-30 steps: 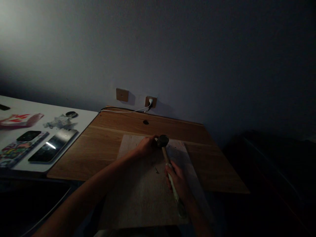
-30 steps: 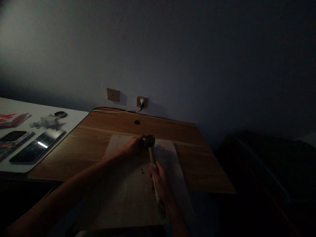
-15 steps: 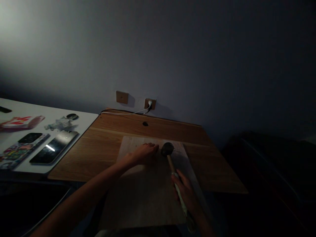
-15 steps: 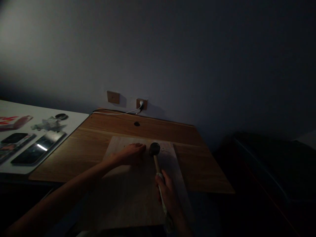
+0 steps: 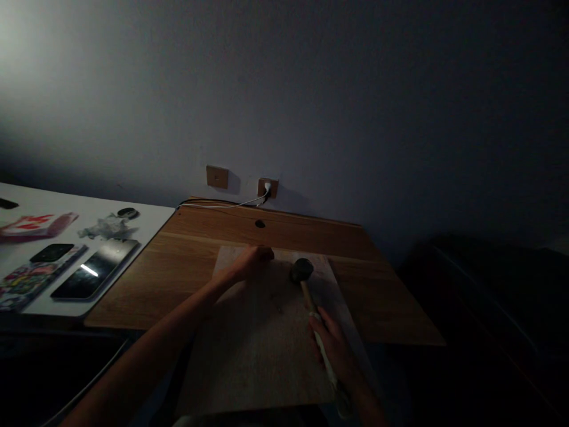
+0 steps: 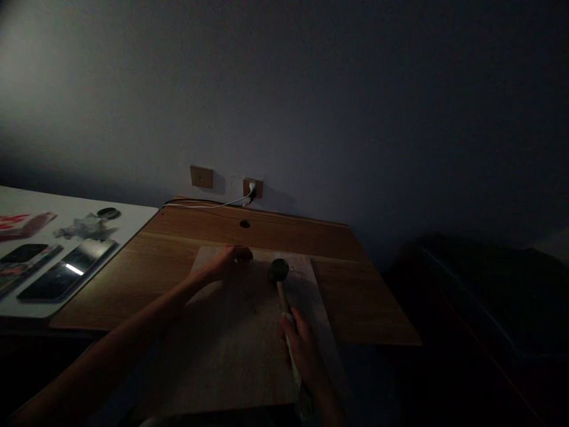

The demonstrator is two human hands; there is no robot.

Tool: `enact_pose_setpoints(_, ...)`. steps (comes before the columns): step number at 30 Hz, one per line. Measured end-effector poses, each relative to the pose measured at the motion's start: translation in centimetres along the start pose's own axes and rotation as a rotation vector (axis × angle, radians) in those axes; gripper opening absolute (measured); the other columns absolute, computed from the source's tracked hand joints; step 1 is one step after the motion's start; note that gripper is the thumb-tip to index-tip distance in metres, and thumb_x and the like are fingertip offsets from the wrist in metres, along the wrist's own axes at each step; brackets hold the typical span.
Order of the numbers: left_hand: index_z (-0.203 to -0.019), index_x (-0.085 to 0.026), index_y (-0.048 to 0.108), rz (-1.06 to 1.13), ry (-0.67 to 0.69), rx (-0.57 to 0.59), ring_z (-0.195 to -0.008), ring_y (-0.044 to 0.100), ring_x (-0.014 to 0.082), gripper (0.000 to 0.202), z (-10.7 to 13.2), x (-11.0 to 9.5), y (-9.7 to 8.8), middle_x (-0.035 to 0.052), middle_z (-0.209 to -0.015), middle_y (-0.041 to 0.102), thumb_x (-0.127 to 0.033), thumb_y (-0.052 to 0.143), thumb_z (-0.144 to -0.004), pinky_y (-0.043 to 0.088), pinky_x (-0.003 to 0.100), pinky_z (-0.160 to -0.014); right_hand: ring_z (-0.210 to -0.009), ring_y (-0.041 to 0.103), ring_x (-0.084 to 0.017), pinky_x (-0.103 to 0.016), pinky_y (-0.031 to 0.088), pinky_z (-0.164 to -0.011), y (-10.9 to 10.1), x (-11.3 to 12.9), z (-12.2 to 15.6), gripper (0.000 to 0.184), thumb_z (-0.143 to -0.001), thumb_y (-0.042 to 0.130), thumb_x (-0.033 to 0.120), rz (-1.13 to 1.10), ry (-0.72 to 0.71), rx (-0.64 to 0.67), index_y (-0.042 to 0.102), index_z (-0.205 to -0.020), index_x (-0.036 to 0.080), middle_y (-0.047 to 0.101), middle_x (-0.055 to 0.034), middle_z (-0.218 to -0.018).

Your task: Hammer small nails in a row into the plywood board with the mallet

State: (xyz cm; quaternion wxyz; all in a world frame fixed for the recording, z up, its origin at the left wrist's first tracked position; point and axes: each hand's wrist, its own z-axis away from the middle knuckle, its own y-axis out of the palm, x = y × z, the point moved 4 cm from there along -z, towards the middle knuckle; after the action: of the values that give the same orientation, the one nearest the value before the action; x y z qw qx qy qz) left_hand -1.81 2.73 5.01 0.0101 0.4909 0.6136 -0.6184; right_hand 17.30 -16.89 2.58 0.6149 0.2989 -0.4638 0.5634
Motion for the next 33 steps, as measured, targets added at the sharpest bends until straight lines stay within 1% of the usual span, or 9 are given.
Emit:
enact_pose_setpoints(3, -0.087, -0.016, 0.071, 0.068, -0.034, -0.056, -0.075, 0.065, 0.0138, 0.023, -0.3, 1.4, 0.7, 0.0028, -0.083, 0.072, -0.006, 0.054, -0.076, 0.046, 0.021, -0.07, -0.038, 0.04, -0.006, -0.016, 0.032, -0.033, 0.0, -0.1, 0.0, 0.042, -0.075, 0.061, 0.058, 0.006, 0.008, 0.002, 0.052, -0.094, 0.021, 0.048, 0.0088, -0.059)
enact_pose_setpoints(6, -0.09, -0.017, 0.071, 0.107, -0.054, -0.078, -0.078, 0.067, 0.0147, 0.022, -0.1, 1.9, 1.4, 0.0023, -0.085, 0.073, -0.01, 0.055, -0.077, 0.047, 0.022, -0.071, -0.038, 0.042, -0.006, -0.017, 0.032, -0.033, -0.1, -0.2, 0.0, 0.043, -0.077, 0.06, 0.056, 0.01, 0.016, -0.001, 0.051, -0.101, 0.022, 0.049, 0.0089, -0.06)
enact_pose_setpoints(9, -0.09, -0.02, 0.071, 0.095, -0.071, -0.08, -0.08, 0.067, 0.015, 0.021, 0.2, 1.8, 1.5, 0.0015, -0.087, 0.074, -0.012, 0.057, -0.077, 0.047, 0.022, -0.072, -0.038, 0.043, -0.006, -0.017, 0.033, -0.033, -0.2, -0.4, -0.1, 0.044, -0.078, 0.06, 0.056, 0.007, 0.018, 0.0, 0.051, -0.105, 0.022, 0.051, 0.0086, -0.062)
enact_pose_setpoints(15, -0.089, -0.021, 0.07, 0.054, -0.05, -0.07, -0.078, 0.067, 0.0148, 0.018, 0.5, 1.1, 1.1, 0.0013, -0.087, 0.074, -0.013, 0.057, -0.08, 0.047, 0.023, -0.074, -0.038, 0.042, -0.006, -0.016, 0.032, -0.033, -0.1, -0.4, -0.3, 0.038, -0.079, 0.06, 0.057, 0.021, -0.021, 0.007, 0.051, -0.093, 0.022, 0.049, 0.0086, -0.061)
enact_pose_setpoints(21, -0.088, -0.021, 0.07, 0.001, -0.001, -0.073, -0.083, 0.064, 0.0165, 0.019, 0.6, 0.9, 1.1, 0.0028, -0.088, 0.071, -0.009, 0.06, -0.076, 0.047, 0.024, -0.078, -0.037, 0.041, -0.006, -0.016, 0.031, -0.033, 0.2, 0.0, 0.1, 0.04, -0.076, 0.061, 0.058, 0.014, 0.009, 0.008, 0.052, -0.092, 0.022, 0.048, 0.0087, -0.06)
enact_pose_setpoints(23, -0.087, -0.021, 0.069, 0.012, 0.017, -0.077, -0.084, 0.064, 0.0168, 0.018, 0.5, 1.0, 1.2, 0.0029, -0.089, 0.071, -0.01, 0.061, -0.075, 0.047, 0.025, -0.079, -0.037, 0.041, -0.005, -0.016, 0.031, -0.032, 0.5, 0.3, 0.2, 0.042, -0.074, 0.064, 0.058, -0.006, 0.013, 0.011, 0.053, -0.093, 0.022, 0.049, 0.0087, -0.061)
enact_pose_setpoints(25, -0.086, -0.02, 0.07, 0.026, 0.026, -0.083, -0.083, 0.064, 0.0172, 0.016, 0.4, 1.2, 1.4, 0.0032, -0.087, 0.07, -0.01, 0.06, -0.076, 0.047, 0.025, -0.079, -0.036, 0.039, -0.005, -0.016, 0.031, -0.032, 1.0, 0.9, 0.2, 0.042, -0.073, 0.065, 0.058, -0.024, -0.015, 0.032, 0.053, -0.093, 0.022, 0.048, 0.0089, -0.061)
enact_pose_setpoints(29, -0.087, -0.019, 0.07, 0.028, 0.035, -0.084, -0.08, 0.064, 0.0166, 0.019, 0.2, 1.7, 1.8, 0.0034, -0.086, 0.071, -0.009, 0.058, -0.077, 0.047, 0.025, -0.078, -0.036, 0.039, -0.004, -0.016, 0.03, -0.031, 2.6, 2.2, -0.6, 0.039, -0.076, 0.061, 0.057, -0.024, -0.092, 0.089, 0.051, -0.089, 0.022, 0.048, 0.0089, -0.065)
enact_pose_setpoints(33, -0.092, -0.02, 0.068, 0.038, 0.007, -0.075, -0.08, 0.065, 0.0165, 0.02, 0.2, 1.9, 2.0, 0.0029, -0.088, 0.072, -0.01, 0.059, -0.077, 0.047, 0.024, -0.074, -0.035, 0.038, -0.004, -0.016, 0.028, -0.03, 4.1, 3.0, -1.6, 0.038, -0.079, 0.058, 0.056, -0.013, -0.138, 0.116, 0.05, -0.089, 0.021, 0.048, 0.009, -0.066)
